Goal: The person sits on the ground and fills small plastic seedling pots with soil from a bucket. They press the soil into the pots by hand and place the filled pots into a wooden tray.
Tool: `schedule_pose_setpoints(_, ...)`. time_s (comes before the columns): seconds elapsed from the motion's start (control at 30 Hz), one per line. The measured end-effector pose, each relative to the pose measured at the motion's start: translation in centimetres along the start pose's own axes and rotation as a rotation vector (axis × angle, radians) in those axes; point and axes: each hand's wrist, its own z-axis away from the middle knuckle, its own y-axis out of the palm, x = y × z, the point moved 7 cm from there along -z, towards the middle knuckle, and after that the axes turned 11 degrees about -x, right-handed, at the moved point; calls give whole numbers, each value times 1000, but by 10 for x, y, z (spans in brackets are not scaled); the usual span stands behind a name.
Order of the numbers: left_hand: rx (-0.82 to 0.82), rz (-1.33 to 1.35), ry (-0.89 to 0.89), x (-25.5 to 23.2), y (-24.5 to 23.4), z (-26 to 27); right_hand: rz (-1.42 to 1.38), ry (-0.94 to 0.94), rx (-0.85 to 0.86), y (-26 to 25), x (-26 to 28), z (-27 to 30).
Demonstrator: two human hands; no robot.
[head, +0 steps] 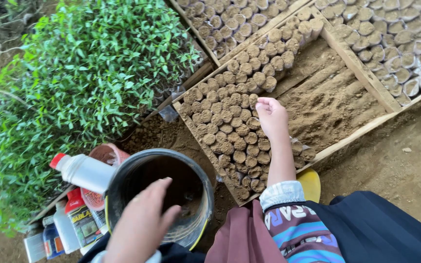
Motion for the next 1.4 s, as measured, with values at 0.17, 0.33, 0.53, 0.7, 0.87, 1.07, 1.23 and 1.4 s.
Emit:
schedule_pose_setpoints(0.17,94,94,-177,46,-25,4,-111,-90,206,18,41,30)
schedule_pose_setpoints(0.33,200,30,-268,84,4,18,-29,-135,491,32,83,78)
schedule_pose_setpoints(0.53,330,60,-289,88,12,27,153,-270,844,54,129,154)
schedule_pose_setpoints(0.7,362,12,-293,97,30,42,622,-425,1124,128,68,192)
schedule_pose_setpoints(0.87,330,-3,-278,98,45,57,960,-597,1152,208,-52,208)
schedule_pose_setpoints(1.07,299,15,-210,74,48,76,1133,-552,1221,222,-101,235)
schedule_pose_setpoints(1.23,251,36,-168,76,63,82,1085,-532,1151,211,-83,225)
schedule_pose_setpoints(1.4,189,18,-153,85,64,88,695,-218,1055,173,-22,217)
